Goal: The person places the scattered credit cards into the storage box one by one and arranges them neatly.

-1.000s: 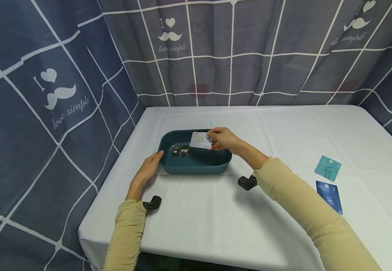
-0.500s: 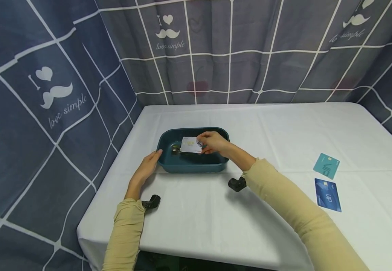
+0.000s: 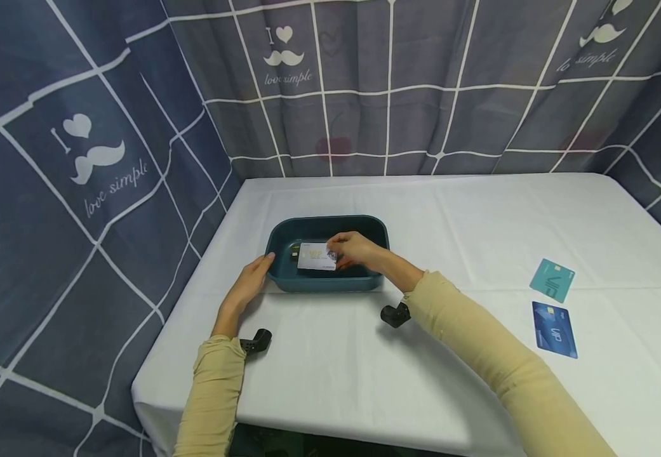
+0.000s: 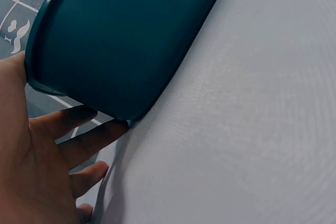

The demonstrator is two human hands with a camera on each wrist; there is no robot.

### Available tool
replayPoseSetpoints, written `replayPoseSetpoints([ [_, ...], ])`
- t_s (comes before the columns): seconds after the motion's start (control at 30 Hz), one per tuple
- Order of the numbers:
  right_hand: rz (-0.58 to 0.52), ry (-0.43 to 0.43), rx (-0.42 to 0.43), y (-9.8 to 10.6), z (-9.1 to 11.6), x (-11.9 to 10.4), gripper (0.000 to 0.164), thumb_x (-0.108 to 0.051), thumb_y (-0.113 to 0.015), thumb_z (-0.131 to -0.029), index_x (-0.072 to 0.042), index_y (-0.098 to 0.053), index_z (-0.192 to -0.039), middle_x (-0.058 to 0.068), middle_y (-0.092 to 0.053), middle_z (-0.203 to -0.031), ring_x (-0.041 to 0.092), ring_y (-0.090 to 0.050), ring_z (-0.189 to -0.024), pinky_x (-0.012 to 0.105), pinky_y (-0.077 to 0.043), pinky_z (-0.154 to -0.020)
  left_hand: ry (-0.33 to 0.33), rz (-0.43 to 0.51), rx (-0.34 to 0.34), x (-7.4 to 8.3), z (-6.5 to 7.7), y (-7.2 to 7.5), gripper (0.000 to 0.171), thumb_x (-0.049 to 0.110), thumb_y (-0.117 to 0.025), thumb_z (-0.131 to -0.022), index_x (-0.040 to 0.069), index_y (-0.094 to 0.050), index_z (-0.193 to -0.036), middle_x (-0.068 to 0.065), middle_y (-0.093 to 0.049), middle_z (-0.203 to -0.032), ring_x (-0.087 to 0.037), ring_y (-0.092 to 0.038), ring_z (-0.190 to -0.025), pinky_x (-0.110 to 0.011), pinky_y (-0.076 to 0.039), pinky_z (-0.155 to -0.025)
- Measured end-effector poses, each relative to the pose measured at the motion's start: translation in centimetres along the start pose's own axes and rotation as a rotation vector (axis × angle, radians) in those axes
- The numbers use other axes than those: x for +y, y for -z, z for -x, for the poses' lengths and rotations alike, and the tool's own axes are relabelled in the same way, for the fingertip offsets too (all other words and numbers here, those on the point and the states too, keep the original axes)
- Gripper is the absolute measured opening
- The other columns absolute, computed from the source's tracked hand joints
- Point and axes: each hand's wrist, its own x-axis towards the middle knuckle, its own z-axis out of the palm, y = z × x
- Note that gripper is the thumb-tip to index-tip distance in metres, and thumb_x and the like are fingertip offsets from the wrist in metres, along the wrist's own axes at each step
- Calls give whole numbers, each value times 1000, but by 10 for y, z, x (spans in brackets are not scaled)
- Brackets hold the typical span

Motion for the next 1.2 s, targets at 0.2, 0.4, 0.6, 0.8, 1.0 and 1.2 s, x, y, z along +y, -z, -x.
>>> replayPoseSetpoints([
  [0.2,34,-6,-28,-4,-1,4,27,-14,-48,-102,3,-56,-121,17,-59,-106,19,-62,-69,24,-51,-59,-11,8,-3,-1,0,0,79,60,-29,-98,1,-24,-150,-20,-23,-153,-34,-14,-142,-48,-11,-114],
  [0.4,39,-11,-43,-9,-4,5,26,-13,-49,-102,3,-56,-121,14,-59,-101,19,-62,-71,25,-51,-59,-22,7,-4,0,2,0,77,59,-29,-99,2,-25,-150,-19,-24,-153,-33,-16,-141,-48,-13,-114],
  [0.6,57,1,-60,-15,-4,5,28,-14,-50,-101,2,-56,-123,13,-57,-98,18,-62,-69,25,-52,-60,-24,1,6,3,2,0,75,59,-30,-99,2,-28,-149,-18,-27,-152,-33,-17,-141,-49,-14,-113],
  [0.8,105,10,-68,-18,-6,6,28,-15,-50,-101,1,-56,-124,12,-58,-99,16,-60,-67,25,-52,-61,-28,7,10,4,2,-2,74,57,-30,-100,2,-30,-148,-19,-27,-152,-33,-17,-141,-49,-14,-113],
  [1.0,192,11,-42,-21,-4,4,29,-17,-52,-100,-1,-58,-124,12,-59,-105,15,-58,-68,25,-50,-62,-25,9,2,4,2,-2,76,58,-31,-99,2,-27,-149,-18,-26,-152,-33,-16,-141,-49,-13,-113],
  [1.2,379,57,-16,-25,-2,4,31,-20,-52,-100,-2,-60,-125,10,-62,-110,15,-57,-70,28,-46,-69,-25,3,11,2,2,-2,76,59,-30,-99,3,-28,-149,-18,-27,-152,-33,-17,-141,-49,-13,-113],
])
